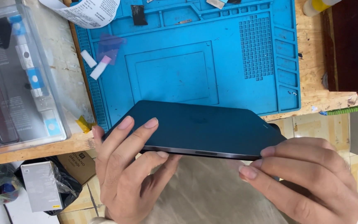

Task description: The person interacts with a tablet's touch screen, displays a paper receipt, and uses their hands to pry the screen assembly away from the tablet chassis.

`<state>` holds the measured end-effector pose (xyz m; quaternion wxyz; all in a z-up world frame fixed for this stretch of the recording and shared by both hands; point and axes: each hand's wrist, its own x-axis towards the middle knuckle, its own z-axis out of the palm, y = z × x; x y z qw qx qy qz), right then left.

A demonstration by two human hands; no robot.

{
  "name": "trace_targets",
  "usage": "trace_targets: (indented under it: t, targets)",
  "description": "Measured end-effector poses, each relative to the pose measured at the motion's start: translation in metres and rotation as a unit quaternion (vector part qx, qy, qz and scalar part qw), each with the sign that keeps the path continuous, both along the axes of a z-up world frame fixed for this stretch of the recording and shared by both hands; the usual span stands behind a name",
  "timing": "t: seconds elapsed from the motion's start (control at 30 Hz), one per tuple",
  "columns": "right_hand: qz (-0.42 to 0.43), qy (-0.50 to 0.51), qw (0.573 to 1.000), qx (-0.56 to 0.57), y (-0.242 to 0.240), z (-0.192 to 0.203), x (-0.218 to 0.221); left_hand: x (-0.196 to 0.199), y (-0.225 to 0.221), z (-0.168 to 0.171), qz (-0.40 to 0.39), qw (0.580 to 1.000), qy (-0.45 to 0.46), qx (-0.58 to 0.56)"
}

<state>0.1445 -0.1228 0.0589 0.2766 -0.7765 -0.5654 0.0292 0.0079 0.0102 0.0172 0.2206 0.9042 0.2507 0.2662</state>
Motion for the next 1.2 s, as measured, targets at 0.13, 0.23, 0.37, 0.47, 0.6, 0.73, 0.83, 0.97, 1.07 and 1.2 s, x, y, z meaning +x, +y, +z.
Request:
trace_targets:
  t: [0.13, 0.23, 0.37, 0.47, 0.6, 0.73, 0.83, 0.97, 1.07, 1.2]
  targets:
    - [0.007, -0.015, 1.000, -0.004, 0.002, 0.001, 0.000, -0.001, 0.001, 0.000, -0.006, 1.000, 0.004, -0.004]
    - [0.018, -0.024, 0.999, -0.022, 0.001, 0.002, 0.002, 0.000, 0.002, -0.001, -0.010, 1.000, -0.012, 0.009]
    - [0.054, -0.039, 0.998, 0.005, 0.004, 0.000, 0.004, 0.001, 0.002, -0.001, -0.009, 1.000, -0.007, 0.009]
    - [0.069, -0.052, 0.996, 0.011, 0.005, -0.001, 0.005, 0.001, 0.002, 0.000, -0.011, 1.000, -0.006, 0.007]
    - [0.075, -0.082, 0.993, 0.048, 0.006, -0.007, 0.006, 0.000, 0.003, -0.001, -0.013, 1.000, -0.002, 0.007]
    - [0.090, -0.106, 0.988, 0.064, 0.006, -0.008, 0.008, -0.001, 0.004, -0.002, -0.026, 1.000, -0.001, 0.001]
    - [0.072, -0.086, 0.993, 0.037, 0.004, -0.006, 0.005, -0.002, 0.004, -0.002, -0.026, 1.000, 0.002, 0.000]
    - [0.082, -0.090, 0.991, 0.048, 0.003, -0.010, 0.007, -0.002, 0.004, -0.001, -0.024, 1.000, 0.004, 0.003]
    - [0.095, -0.108, 0.986, 0.087, 0.007, -0.014, 0.008, -0.002, 0.003, -0.001, -0.026, 1.000, 0.005, 0.001]
    - [0.089, -0.126, 0.977, 0.146, 0.014, -0.021, 0.007, -0.001, 0.002, -0.001, -0.021, 1.000, 0.008, 0.005]
